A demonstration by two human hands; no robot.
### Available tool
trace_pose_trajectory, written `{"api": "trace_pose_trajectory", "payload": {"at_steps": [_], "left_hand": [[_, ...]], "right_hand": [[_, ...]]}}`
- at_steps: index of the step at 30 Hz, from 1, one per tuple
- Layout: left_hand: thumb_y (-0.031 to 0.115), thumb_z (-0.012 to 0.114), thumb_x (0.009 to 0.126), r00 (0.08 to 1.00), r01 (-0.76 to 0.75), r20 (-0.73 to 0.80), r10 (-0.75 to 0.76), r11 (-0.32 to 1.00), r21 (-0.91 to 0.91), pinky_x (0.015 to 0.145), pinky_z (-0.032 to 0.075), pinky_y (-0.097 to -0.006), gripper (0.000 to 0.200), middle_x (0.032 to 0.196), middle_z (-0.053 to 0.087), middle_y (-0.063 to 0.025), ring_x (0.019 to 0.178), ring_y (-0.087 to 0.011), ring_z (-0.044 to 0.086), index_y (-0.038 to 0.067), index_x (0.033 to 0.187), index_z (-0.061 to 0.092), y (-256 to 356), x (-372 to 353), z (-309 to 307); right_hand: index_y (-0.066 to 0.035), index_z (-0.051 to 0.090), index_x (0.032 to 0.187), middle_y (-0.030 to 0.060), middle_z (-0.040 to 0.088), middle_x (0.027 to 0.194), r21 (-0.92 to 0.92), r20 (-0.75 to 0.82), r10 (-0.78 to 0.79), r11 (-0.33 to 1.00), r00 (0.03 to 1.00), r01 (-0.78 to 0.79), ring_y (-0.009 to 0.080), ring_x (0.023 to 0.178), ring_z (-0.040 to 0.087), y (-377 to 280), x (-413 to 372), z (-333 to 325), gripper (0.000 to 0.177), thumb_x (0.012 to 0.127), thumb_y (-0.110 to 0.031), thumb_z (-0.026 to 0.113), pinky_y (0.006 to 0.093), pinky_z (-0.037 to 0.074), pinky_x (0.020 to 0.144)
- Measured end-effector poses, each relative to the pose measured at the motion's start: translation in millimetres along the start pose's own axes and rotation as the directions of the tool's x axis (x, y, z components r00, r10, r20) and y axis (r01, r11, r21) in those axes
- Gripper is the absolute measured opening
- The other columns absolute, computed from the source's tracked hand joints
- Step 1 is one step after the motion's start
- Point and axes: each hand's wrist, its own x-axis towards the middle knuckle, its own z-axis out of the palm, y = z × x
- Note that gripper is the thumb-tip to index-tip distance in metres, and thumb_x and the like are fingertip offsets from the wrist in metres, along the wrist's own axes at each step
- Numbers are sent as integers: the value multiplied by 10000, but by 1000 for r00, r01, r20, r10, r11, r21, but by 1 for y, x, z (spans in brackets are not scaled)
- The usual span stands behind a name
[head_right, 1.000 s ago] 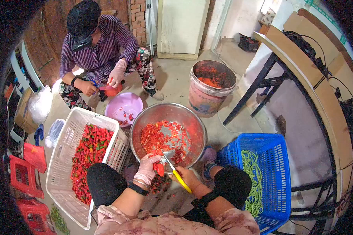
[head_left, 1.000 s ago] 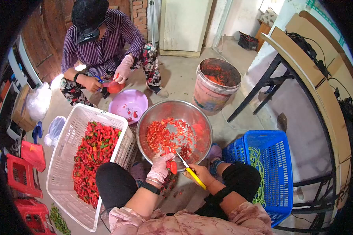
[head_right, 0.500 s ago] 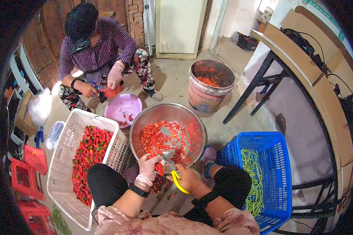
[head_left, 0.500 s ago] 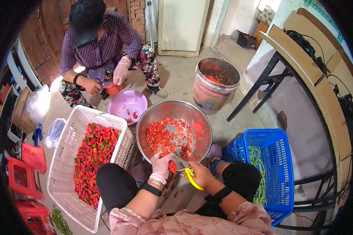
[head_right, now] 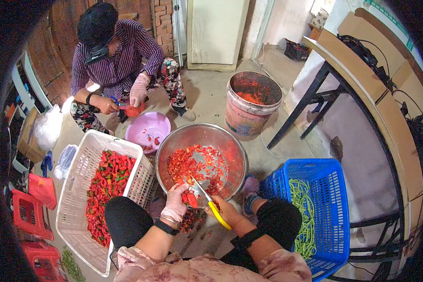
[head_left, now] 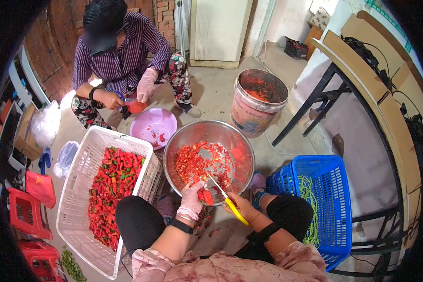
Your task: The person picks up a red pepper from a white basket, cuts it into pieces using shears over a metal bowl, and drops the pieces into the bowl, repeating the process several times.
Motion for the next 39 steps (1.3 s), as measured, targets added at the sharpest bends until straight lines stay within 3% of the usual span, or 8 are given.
{"api": "trace_pose_trajectory", "payload": {"at_steps": [9,20,26,28,34,35,37,39], "left_hand": [[45,574,754,967,126,221,-125,992,10,627,488,-283,150,764,587,-56,652,-166,562,14,899,549,3,-7,0],[45,596,720,976,146,136,-170,974,172,618,480,-272,136,739,589,-66,651,-165,564,0,844,564,7,-2,-7],[3,665,607,993,62,26,-118,682,729,572,467,-282,224,720,606,-87,593,-159,577,-16,815,585,21,-31,-14],[42,696,571,993,22,14,-120,294,955,578,471,-289,250,722,608,-96,609,-168,583,-5,799,606,25,-36,-15],[34,697,558,987,-80,82,-136,18,997,618,462,-276,284,708,613,-75,634,-153,568,-25,829,633,16,-30,-38],[34,697,558,987,-80,81,-136,16,997,618,462,-276,284,708,613,-75,634,-153,568,-25,829,633,13,-30,-42],[66,716,545,979,47,34,-200,389,920,566,466,-302,287,684,602,-90,610,-196,577,-31,794,611,14,-31,-40],[-43,655,627,971,96,101,-216,742,664,561,473,-274,179,692,602,-91,605,-162,578,-37,792,586,16,-40,-28]], "right_hand": [[-25,456,1058,43,526,807,268,71,-126,958,990,103,99,757,489,-10,-4,1,364,811,-241,613,245,418,679],[-11,551,883,16,522,663,53,-123,9,999,992,-3,77,642,472,-11,-2,4,240,796,-221,626,248,416,597],[-5,547,823,30,503,629,34,-295,-89,994,951,103,81,601,430,1,7,-4,230,800,-222,621,263,387,534],[-7,555,845,19,523,672,96,-278,-117,984,954,148,77,627,436,-3,7,-3,233,808,-229,615,252,388,551],[9,547,935,50,529,884,139,-118,14,990,993,3,122,827,484,-21,-1,-7,237,832,-202,584,242,402,739],[9,547,935,50,529,884,141,-118,13,990,993,4,122,827,484,-25,-4,-9,237,832,-202,584,242,402,739],[1,536,942,44,534,871,43,-23,222,974,975,-221,115,810,493,-58,-12,-18,217,822,-170,595,242,413,728],[-10,492,1039,12,519,828,327,6,-130,937,991,121,91,753,476,-30,-10,-5,330,822,-232,602,245,415,675]]}}
